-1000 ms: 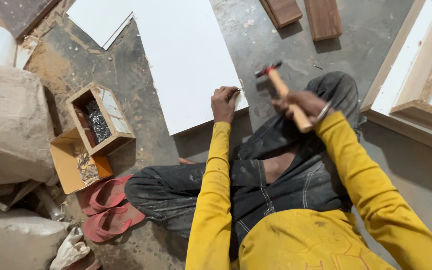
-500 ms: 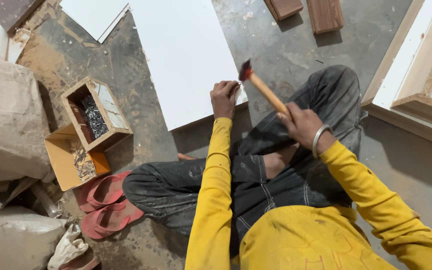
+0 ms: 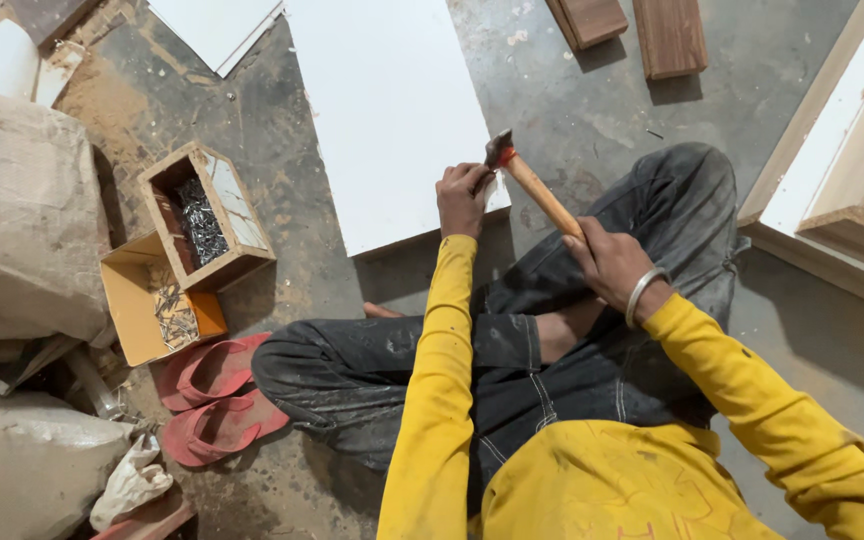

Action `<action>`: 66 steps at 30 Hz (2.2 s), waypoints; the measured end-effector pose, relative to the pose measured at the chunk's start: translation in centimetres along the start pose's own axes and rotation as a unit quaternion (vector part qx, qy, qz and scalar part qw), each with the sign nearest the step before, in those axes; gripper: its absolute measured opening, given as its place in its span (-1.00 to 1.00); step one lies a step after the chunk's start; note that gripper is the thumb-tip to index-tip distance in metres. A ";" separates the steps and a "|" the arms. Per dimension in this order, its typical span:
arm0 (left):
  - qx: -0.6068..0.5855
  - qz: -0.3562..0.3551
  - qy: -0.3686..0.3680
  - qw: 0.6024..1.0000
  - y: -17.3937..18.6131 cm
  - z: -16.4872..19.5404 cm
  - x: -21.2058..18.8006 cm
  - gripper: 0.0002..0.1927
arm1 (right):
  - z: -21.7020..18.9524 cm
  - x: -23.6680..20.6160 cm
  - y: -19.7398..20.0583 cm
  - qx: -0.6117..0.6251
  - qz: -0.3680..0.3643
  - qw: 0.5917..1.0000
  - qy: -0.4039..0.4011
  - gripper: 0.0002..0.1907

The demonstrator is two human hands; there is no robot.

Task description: The person sits on the floor and uses a hammer to drive nails into white rectangular panels. They repeatedly pick up nails, position them on the panel edges, and strike them with the hammer. The person also flips the panels over to work on different sides.

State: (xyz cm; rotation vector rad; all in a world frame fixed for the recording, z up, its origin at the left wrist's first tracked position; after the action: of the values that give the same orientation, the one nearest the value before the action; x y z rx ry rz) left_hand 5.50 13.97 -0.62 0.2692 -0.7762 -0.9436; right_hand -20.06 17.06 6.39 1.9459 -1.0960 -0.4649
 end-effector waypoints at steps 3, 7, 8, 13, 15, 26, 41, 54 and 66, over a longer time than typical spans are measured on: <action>-0.007 -0.004 0.003 1.000 0.0 0.0 0.0 -0.88 | -0.4 -0.3 0.0 0.029 0.056 0.998 0.018 -0.66; -0.014 0.005 0.017 1.000 0.2 0.0 0.3 -0.86 | -0.4 -0.2 -0.3 -0.036 0.015 0.999 0.000 -0.70; -0.020 0.006 0.014 1.000 0.1 0.1 0.3 -0.88 | -0.4 -0.3 0.1 -0.027 0.026 0.999 0.009 -0.70; -0.055 -0.004 0.000 0.998 0.6 0.0 0.2 -0.91 | -0.9 -0.6 0.9 0.051 0.081 0.995 0.019 -0.67; -0.082 0.019 0.030 0.996 0.9 -0.4 0.3 -0.77 | -1.2 -0.5 0.6 0.077 0.077 0.994 -0.004 -0.65; -0.139 0.064 0.090 0.984 0.8 -1.4 0.6 -0.61 | -2.0 -1.2 1.3 0.067 0.182 0.980 0.043 -0.70; -0.129 0.074 0.082 0.986 1.5 -0.7 0.8 -0.62 | -2.1 0.8 0.7 -0.041 0.033 0.997 -0.050 -0.67; -0.139 0.074 0.095 0.983 1.9 -0.4 0.8 -0.64 | -1.1 1.2 1.3 -0.088 0.057 0.994 0.035 -0.69; -0.117 0.083 0.092 0.985 2.6 0.8 0.8 -0.65 | -0.8 1.4 2.4 0.016 0.086 0.996 -0.004 -0.73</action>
State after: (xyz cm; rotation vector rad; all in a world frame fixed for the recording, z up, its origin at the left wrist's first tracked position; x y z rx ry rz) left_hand 6.82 14.95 1.69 0.0825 -0.5048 -0.8296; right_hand -20.00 15.64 8.88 1.8598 -1.2700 -0.3626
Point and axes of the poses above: each hand's wrist, its own x-axis towards the middle knuckle, its own y-axis out of the back of the hand, z = x × y, the point moved 4 cm from there along x, towards the middle knuckle, and after that the axes turned 5 degrees about -x, right-handed, at the moved point
